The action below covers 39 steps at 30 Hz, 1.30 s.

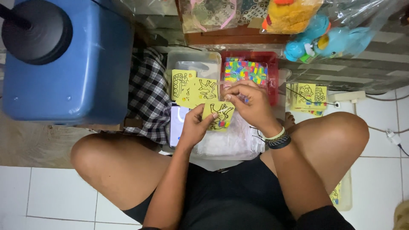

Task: Packing yellow stickers into a plastic bag while seated on the floor.

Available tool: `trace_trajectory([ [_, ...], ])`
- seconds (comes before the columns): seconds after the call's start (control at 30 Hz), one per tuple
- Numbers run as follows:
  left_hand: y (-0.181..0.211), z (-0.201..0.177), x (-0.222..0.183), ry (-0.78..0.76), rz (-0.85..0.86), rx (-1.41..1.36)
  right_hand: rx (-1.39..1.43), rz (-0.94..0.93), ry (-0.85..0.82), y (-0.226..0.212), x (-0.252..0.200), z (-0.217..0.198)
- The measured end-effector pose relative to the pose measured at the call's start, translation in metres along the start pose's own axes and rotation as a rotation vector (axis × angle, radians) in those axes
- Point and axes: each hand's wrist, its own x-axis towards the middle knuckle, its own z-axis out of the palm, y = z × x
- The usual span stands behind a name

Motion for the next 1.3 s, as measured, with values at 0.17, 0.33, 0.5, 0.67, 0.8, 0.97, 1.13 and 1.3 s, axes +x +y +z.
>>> trace_trajectory([
  [0.17,-0.009,0.0,0.003,0.016,-0.005,-0.037,-0.018,-0.092,-0.079,-0.009,0.005,-0.001],
  [0.33,-0.015,-0.004,0.006,0.038,0.006,-0.048,0.044,-0.05,0.03,-0.004,0.01,-0.013],
  [0.5,-0.005,-0.002,0.004,0.062,0.01,-0.073,0.326,0.364,-0.049,0.021,-0.003,-0.004],
  [0.67,-0.002,-0.001,0.003,0.06,0.025,-0.097,0.29,0.312,-0.141,0.001,-0.004,0.002],
  [0.8,0.008,0.0,0.003,0.039,0.035,-0.109,0.237,0.331,-0.073,0.01,-0.009,0.016],
  [0.97,-0.004,-0.005,0.007,0.076,-0.009,-0.063,0.169,0.362,-0.045,0.005,-0.001,0.015],
  [1.13,-0.015,-0.012,0.009,0.108,-0.017,-0.049,0.221,0.371,-0.051,-0.009,0.003,0.01],
  [1.3,-0.007,-0.012,0.009,0.168,0.003,-0.01,0.284,0.378,0.046,-0.012,0.007,0.0],
])
